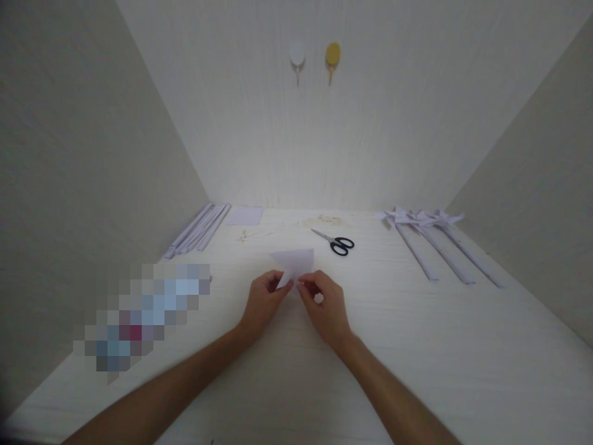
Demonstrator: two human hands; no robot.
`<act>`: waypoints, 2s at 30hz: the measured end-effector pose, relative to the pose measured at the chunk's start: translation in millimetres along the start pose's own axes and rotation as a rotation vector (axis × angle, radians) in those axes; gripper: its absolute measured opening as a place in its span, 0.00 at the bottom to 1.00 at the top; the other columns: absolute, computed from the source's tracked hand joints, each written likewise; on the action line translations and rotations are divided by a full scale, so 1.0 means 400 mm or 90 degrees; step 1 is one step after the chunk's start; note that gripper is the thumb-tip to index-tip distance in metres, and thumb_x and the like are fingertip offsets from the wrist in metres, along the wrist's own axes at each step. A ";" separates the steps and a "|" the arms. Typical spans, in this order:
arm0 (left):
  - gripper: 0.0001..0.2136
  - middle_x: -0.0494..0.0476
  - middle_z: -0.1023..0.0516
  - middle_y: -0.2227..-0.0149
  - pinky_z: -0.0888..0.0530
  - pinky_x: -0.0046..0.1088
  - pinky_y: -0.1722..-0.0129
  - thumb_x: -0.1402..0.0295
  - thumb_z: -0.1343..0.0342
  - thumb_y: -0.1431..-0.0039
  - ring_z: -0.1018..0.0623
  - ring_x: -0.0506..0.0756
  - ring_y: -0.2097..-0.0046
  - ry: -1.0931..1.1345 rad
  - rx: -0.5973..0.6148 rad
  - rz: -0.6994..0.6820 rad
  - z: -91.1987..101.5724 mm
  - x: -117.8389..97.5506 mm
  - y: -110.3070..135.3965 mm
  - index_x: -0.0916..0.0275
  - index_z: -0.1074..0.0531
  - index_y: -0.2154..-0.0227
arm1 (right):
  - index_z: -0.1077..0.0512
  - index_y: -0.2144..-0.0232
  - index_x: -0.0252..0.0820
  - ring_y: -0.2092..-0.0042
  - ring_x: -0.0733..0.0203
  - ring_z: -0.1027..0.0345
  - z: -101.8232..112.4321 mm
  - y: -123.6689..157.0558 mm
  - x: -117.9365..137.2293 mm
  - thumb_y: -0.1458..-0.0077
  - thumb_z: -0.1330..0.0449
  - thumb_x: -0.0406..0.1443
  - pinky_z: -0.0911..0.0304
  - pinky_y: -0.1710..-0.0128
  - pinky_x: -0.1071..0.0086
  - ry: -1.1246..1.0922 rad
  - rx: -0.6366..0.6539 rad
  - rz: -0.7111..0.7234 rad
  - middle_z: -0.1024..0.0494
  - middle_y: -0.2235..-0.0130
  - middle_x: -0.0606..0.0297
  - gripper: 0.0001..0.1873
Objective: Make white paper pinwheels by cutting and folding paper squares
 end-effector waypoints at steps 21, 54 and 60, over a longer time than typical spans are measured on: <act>0.04 0.53 0.27 0.75 0.33 0.24 0.69 0.73 0.47 0.58 0.29 0.49 0.72 -0.072 0.052 -0.033 -0.005 -0.010 0.004 0.66 0.30 0.76 | 0.32 0.76 0.39 0.76 0.66 0.42 0.010 -0.015 -0.002 0.54 0.44 0.31 0.44 0.75 0.72 0.131 -0.002 0.045 0.31 0.77 0.67 0.02; 0.05 0.53 0.28 0.75 0.34 0.25 0.68 0.70 0.50 0.54 0.30 0.50 0.71 -0.127 0.065 -0.067 -0.002 -0.021 0.013 0.66 0.31 0.76 | 0.33 0.66 0.39 0.75 0.67 0.43 0.026 -0.010 -0.027 0.54 0.45 0.36 0.43 0.74 0.72 -0.033 -0.226 -0.073 0.37 0.77 0.69 0.10; 0.04 0.53 0.29 0.76 0.35 0.24 0.68 0.71 0.50 0.54 0.31 0.50 0.71 -0.164 0.092 -0.081 -0.008 -0.019 0.020 0.65 0.32 0.78 | 0.32 0.65 0.38 0.71 0.65 0.39 0.050 -0.022 -0.062 0.54 0.44 0.39 0.42 0.72 0.71 -0.098 -0.257 -0.109 0.33 0.71 0.64 0.13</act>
Point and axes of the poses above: each hand's wrist, its own y-axis away from the middle knuckle, its own z-axis out of the back of the hand, x = y × z, the point moved 3 cm from there along -y, towards the middle knuckle
